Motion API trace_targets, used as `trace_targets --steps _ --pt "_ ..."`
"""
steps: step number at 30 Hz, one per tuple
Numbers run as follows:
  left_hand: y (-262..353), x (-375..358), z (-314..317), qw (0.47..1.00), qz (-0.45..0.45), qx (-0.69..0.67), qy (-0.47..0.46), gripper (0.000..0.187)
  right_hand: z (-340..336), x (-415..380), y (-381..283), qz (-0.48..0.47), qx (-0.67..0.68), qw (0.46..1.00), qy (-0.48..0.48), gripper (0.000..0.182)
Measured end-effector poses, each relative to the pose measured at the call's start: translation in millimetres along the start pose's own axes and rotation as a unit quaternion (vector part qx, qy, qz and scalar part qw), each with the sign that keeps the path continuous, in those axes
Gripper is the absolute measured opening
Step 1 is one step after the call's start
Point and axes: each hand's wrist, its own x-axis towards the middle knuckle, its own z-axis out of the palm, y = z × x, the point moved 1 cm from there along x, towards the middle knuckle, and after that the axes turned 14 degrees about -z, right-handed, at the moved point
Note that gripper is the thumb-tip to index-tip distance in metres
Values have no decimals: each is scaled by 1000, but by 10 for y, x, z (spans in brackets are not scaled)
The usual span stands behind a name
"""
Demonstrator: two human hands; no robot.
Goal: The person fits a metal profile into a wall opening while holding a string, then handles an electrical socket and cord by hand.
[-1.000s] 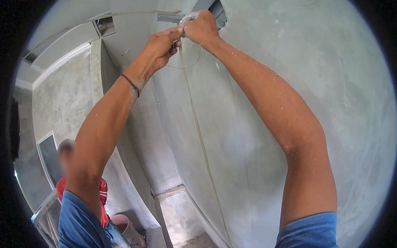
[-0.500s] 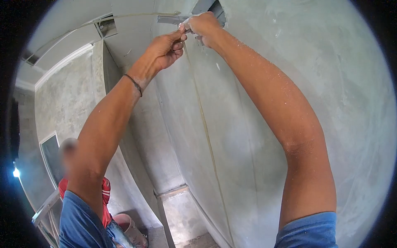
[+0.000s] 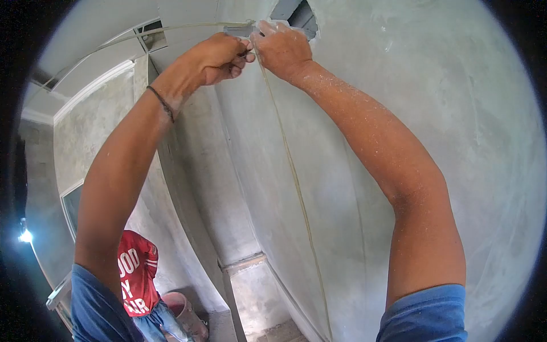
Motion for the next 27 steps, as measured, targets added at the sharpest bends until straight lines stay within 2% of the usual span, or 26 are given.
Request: trace_targets --steps 6,9,10,11,13,14,15,16,17,18,19,20,21,22,23,24,25,26,27 --pt "104 -107 183 999 -9 -23 22 20 -87 100 80 -13 38 999 -22 21" --pt "76 -92 189 998 25 39 54 21 -28 122 156 -30 76 997 -5 20" --pt "83 -16 156 986 62 123 98 21 31 133 181 -38 103 994 19 19" --pt "77 53 119 964 96 205 141 25 89 127 197 -39 104 994 21 19" --pt "248 -589 373 869 175 389 252 39 206 95 229 39 242 965 88 17" --pt "80 -723 459 753 348 448 332 51 312 47 253 40 244 965 88 17" --pt "-5 -801 456 685 492 412 345 55 429 -27 278 91 351 921 143 15" --pt "-48 -1132 565 698 542 363 295 55 413 1 270 116 404 892 167 14" --pt "-197 -1423 623 686 577 362 255 52 391 31 258 139 454 859 193 15" --pt "-333 -1792 647 718 556 379 177 46 228 194 241 316 561 748 163 18" --pt "-470 -2162 670 749 524 392 100 41 113 304 221 475 636 596 123 22" --pt "-608 -2532 691 777 484 401 29 36 56 310 215 499 712 474 140 25" --pt "-933 -2823 638 778 462 423 -48 39 79 295 239 500 713 474 135 25" --pt "-1325 -3063 570 786 435 422 -121 50 143 288 283 516 738 420 117 24" --pt "-1746 -3261 667 813 473 335 -48 44 202 270 277 532 759 364 98 25" --pt "-2278 -3612 628 901 308 274 -136 53 233 259 250 532 759 365 93 25" --pt "-2946 -3977 670 964 155 190 -108 49 259 245 235 534 754 371 91 26" --pt "-3258 -4411 720 988 -80 128 -33 50 287 222 225 537 749 378 90 28" --pt "-4127 -4990 788 940 -294 175 11 52 317 203 244 533 749 385 88 28"
